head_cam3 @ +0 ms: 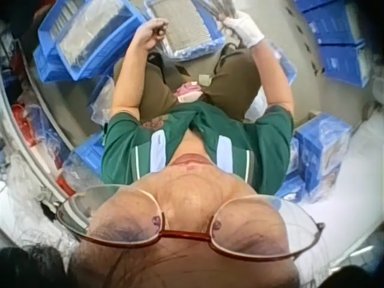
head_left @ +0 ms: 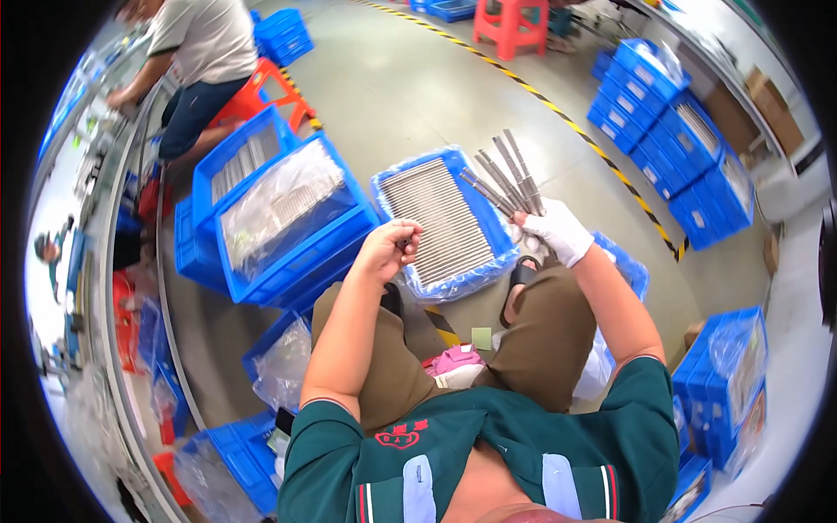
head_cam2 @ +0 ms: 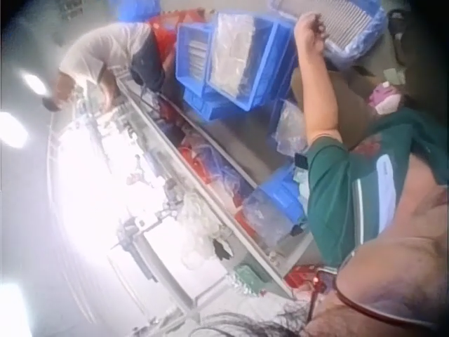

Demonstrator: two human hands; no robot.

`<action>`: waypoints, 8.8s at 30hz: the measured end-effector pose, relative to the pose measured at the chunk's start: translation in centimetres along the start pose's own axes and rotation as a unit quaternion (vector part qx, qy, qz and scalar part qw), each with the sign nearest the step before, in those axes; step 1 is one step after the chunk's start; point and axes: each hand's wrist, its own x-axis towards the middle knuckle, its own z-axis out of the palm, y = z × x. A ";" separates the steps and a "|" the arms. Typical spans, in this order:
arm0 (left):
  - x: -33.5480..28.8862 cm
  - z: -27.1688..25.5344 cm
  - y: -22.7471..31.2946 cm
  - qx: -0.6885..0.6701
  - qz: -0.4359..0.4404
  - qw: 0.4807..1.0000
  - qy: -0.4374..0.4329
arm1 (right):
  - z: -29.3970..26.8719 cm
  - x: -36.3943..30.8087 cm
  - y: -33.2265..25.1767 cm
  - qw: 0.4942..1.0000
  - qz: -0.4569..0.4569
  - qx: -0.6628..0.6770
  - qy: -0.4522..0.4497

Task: The person takes metal rods from a crate, slides a small metal ring over the ends of the rods one by one by hand, and places them into a crate.

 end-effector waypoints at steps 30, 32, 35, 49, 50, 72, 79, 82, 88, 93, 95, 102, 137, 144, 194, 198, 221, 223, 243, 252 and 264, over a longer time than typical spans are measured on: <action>-3.2 -0.6 3.0 0.044 0.343 0.906 0.243 | 12.0 6.6 1.3 0.986 0.065 0.102 -0.115; -3.5 -1.9 3.7 0.010 0.353 0.910 0.219 | 11.5 6.8 1.2 0.991 0.054 0.045 -0.112; -3.6 -2.4 3.5 0.104 0.322 0.910 0.238 | 11.5 6.5 0.7 0.991 0.048 -0.013 -0.127; -4.8 -0.9 3.2 0.092 0.177 0.979 -0.025 | 12.4 5.1 0.9 0.934 0.141 0.118 -0.307; -4.5 -0.9 3.0 0.074 0.184 0.980 -0.003 | 12.4 5.2 1.2 0.920 0.153 0.159 -0.323; -0.3 5.2 2.6 0.431 0.684 0.551 0.207 | 15.0 8.1 1.5 0.766 0.176 0.518 -0.337; -1.3 8.2 -0.8 0.592 0.677 0.435 0.048 | 11.8 9.5 0.7 0.870 0.087 0.447 -0.190; -1.6 8.1 -0.9 0.576 0.657 0.481 0.073 | 11.8 10.4 -0.6 0.844 0.073 0.532 -0.016; -0.4 6.2 -1.9 0.311 0.384 0.844 0.210 | 7.2 13.2 -1.3 0.817 -0.067 0.573 -0.015; 1.6 1.9 -1.5 -0.159 0.104 0.957 0.219 | 6.3 12.5 -2.7 0.771 -0.140 0.621 0.013; 2.6 1.9 -2.1 -0.213 0.083 0.950 0.212 | 6.9 11.6 -3.0 0.776 -0.143 0.615 -0.007; 3.3 5.5 -1.4 -0.367 0.055 0.926 0.068 | 11.4 8.4 -4.2 0.891 -0.232 0.390 -0.003; -0.8 -2.9 3.4 0.445 0.189 0.806 0.340 | 13.3 4.8 0.4 0.796 0.140 0.589 0.018; -4.4 -4.5 3.5 0.508 0.044 0.830 0.224 | 12.9 1.3 6.5 0.779 0.255 0.457 -0.346; -5.1 -2.1 3.7 -0.076 0.207 0.974 -0.051 | 9.5 4.3 0.4 0.987 -0.096 -0.132 -0.006; -5.4 -2.6 3.9 -0.020 0.182 0.983 -0.034 | 9.6 3.9 -0.3 0.984 -0.069 -0.163 -0.010; -4.8 -3.8 3.6 0.126 0.174 0.969 0.126 | 9.8 4.6 0.4 0.949 -0.138 -0.283 -0.023; -4.7 -3.6 3.5 0.125 0.167 0.970 0.122 | 9.5 4.9 0.9 0.948 -0.129 -0.290 -0.017; -4.9 -3.7 4.1 0.121 0.149 0.973 0.126 | 9.4 3.9 0.1 0.958 -0.099 -0.263 -0.047; -5.0 -3.9 4.0 0.136 0.132 0.975 0.115 | 9.3 3.7 -0.2 0.936 -0.151 -0.314 -0.053; -4.5 -3.9 4.5 0.221 0.150 0.952 0.146 | 9.5 4.6 0.1 0.940 -0.121 -0.313 -0.060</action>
